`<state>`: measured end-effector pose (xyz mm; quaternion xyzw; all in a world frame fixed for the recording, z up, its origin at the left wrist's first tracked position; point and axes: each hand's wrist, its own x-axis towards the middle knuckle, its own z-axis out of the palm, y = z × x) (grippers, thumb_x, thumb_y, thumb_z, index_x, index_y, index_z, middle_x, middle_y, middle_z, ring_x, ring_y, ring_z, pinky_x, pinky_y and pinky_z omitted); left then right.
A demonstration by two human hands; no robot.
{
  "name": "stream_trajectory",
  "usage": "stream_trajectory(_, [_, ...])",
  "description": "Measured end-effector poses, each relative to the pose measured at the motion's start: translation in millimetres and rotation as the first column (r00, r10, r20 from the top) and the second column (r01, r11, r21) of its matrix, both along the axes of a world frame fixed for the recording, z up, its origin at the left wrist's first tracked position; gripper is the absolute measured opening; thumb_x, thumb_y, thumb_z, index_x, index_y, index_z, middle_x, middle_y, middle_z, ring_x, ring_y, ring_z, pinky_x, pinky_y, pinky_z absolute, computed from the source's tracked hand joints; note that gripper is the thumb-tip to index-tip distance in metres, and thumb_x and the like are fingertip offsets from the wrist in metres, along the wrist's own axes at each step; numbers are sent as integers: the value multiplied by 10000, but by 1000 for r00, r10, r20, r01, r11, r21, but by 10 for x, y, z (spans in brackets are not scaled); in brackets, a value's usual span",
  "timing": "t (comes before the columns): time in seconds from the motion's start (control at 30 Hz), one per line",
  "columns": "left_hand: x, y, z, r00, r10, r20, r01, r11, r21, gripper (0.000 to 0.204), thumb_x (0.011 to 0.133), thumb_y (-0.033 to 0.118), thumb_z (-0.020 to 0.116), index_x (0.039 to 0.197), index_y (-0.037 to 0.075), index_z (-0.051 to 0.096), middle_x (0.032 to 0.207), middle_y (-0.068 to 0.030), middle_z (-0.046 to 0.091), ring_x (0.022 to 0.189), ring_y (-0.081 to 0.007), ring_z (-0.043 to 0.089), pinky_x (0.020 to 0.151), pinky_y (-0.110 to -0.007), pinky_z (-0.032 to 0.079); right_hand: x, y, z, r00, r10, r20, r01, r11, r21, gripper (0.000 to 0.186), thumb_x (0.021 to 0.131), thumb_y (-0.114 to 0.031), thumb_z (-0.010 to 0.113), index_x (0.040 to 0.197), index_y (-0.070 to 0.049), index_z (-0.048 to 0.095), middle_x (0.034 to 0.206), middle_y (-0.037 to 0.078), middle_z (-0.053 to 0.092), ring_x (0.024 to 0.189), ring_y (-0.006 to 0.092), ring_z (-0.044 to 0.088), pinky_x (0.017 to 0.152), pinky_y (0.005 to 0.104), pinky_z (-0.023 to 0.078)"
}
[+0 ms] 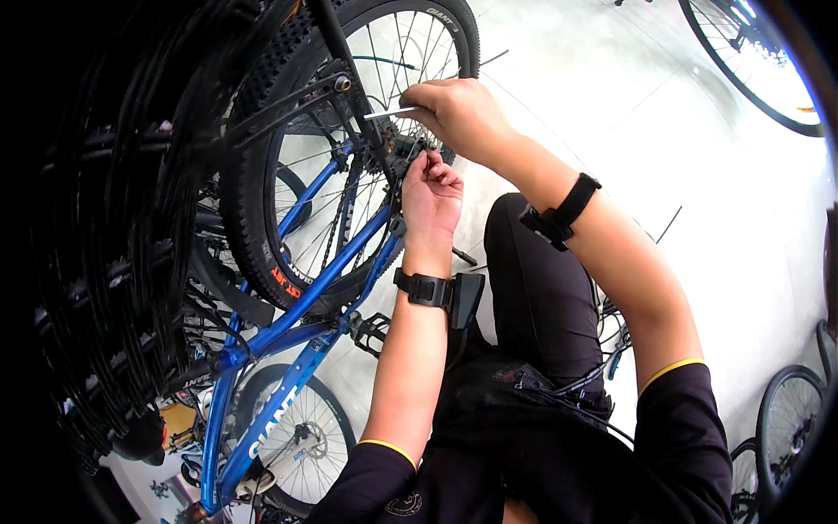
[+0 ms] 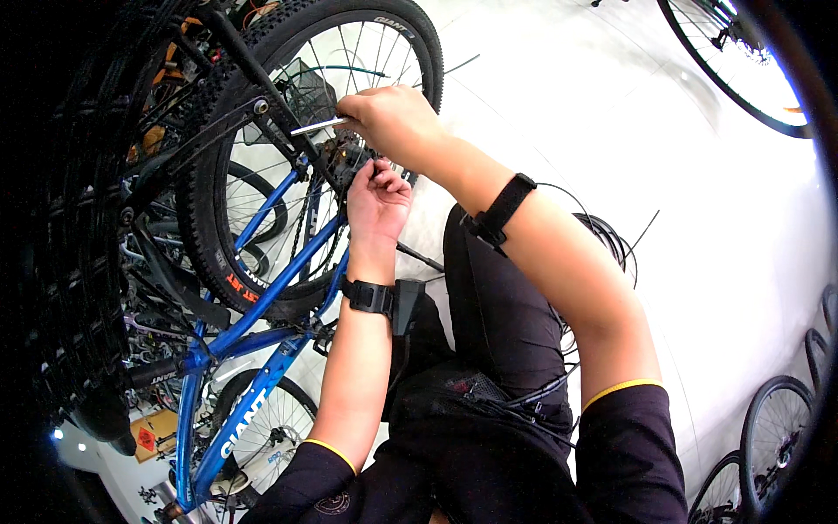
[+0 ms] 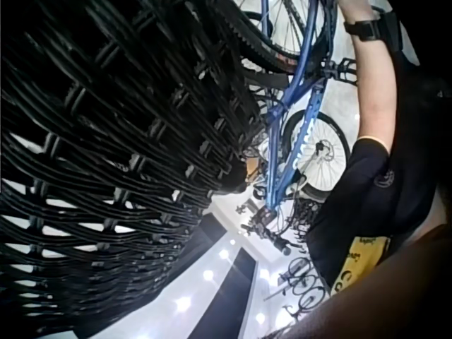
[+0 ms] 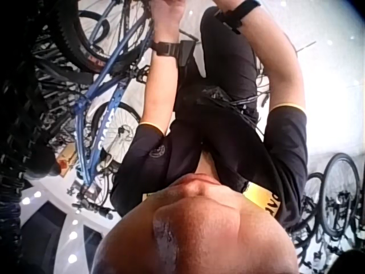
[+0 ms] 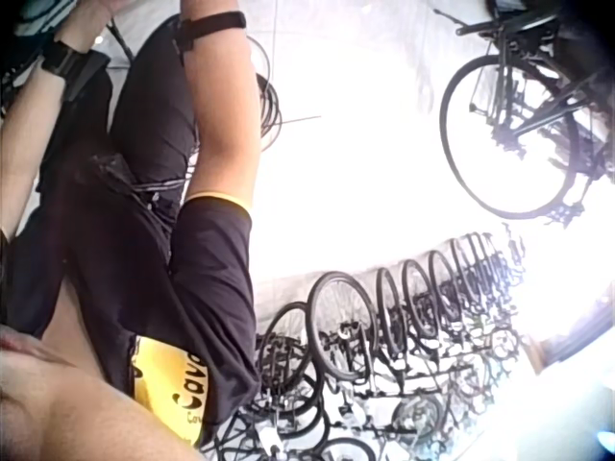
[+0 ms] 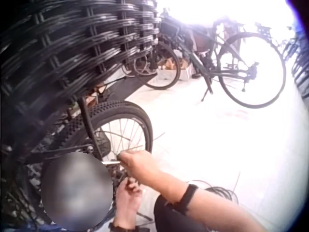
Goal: The person sits on the floor of a bicycle shop and works on the rear derailleur of a blue Giant bicycle. They use pliers to cut a cable, thread the cable through the frame and derailleur, and use an Allen key to tighten the cable anchor bolt.
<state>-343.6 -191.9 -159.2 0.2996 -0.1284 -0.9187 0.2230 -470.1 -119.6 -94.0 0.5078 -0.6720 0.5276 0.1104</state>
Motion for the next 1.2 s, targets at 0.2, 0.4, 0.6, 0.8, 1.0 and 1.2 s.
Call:
stream_trajectory(0.2, [39,-47,57,994,-57,-89,63,996,59,172,978,156,448,957,20,552,849,-1,615,593,-57,484,565,-226,365,-12,5,-86,992,119,31,-123,964,234,154,803,-161,676,926,-70,656,812,97,657,776,318,635,659,410,504])
stream_trajectory(0.4, [35,-15,76,993,-61,-103,67,996,52,176,982,160,437,939,27,544,825,2,596,589,-66,480,560,-231,361,17,88,-488,997,72,30,-78,947,311,161,820,-178,668,947,-86,636,809,80,662,751,310,644,662,413,510])
stream_trajectory(0.6, [76,-63,32,989,-58,-137,77,988,133,144,951,114,472,943,-12,543,755,4,549,554,-64,463,522,-228,346,104,320,-829,958,-28,284,-48,965,259,234,864,-256,650,937,-52,562,738,127,654,687,354,639,614,437,489])
stream_trajectory(0.8, [63,-49,49,981,-46,-190,82,980,184,247,940,86,475,1111,-86,523,751,3,541,550,-53,456,521,-217,343,29,112,-1220,731,85,677,-342,905,255,341,859,-226,660,1151,-50,642,808,94,677,747,189,627,682,331,487])
stream_trajectory(1.0, [93,-62,31,973,-56,-222,96,980,173,273,943,91,469,1139,-96,505,755,1,554,557,-50,457,534,-216,343,199,-232,-1212,530,214,821,-274,959,-73,285,769,-104,715,1017,31,677,827,93,692,756,138,614,725,298,497])
stream_trajectory(1.2, [125,-72,6,966,-28,-255,82,976,204,307,927,82,484,1164,-111,506,761,0,559,552,-51,453,535,-215,339,152,-315,-1384,632,62,773,-239,964,119,173,758,-137,718,884,-18,711,807,129,701,767,206,675,727,324,525])
